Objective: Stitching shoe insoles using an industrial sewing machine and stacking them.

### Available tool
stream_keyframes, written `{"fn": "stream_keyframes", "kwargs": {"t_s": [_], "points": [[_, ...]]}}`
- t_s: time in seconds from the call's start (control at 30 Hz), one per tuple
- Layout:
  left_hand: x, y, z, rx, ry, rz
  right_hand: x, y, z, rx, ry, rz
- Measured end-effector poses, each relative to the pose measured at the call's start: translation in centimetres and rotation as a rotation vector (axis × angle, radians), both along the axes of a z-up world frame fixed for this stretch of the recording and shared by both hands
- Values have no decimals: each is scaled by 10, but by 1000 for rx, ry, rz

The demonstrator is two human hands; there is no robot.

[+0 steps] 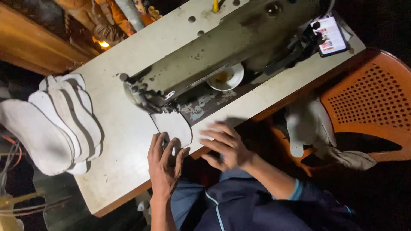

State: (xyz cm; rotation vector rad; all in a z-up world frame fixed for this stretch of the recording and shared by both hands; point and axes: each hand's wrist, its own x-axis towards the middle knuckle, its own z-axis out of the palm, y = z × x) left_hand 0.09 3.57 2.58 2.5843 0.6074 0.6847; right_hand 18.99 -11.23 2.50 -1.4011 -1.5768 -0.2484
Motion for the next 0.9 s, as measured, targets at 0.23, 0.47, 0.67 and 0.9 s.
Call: {"fn": "stream_keyframes", "kwargs": {"t_s": [0.23,0.47,0.67,0.9], "points": [[9,-1,0,62,16,42,26,-125,-98,-171,170,-427],[10,3,-10,234,63,89,122,-230,-231,-630,381,-984],[18,1,-2,288,167,158,175,-275,-322,-1033,562,-1244],[19,3,-10,230,262,220,149,-277,-341,-1253,405,-1262]]}}
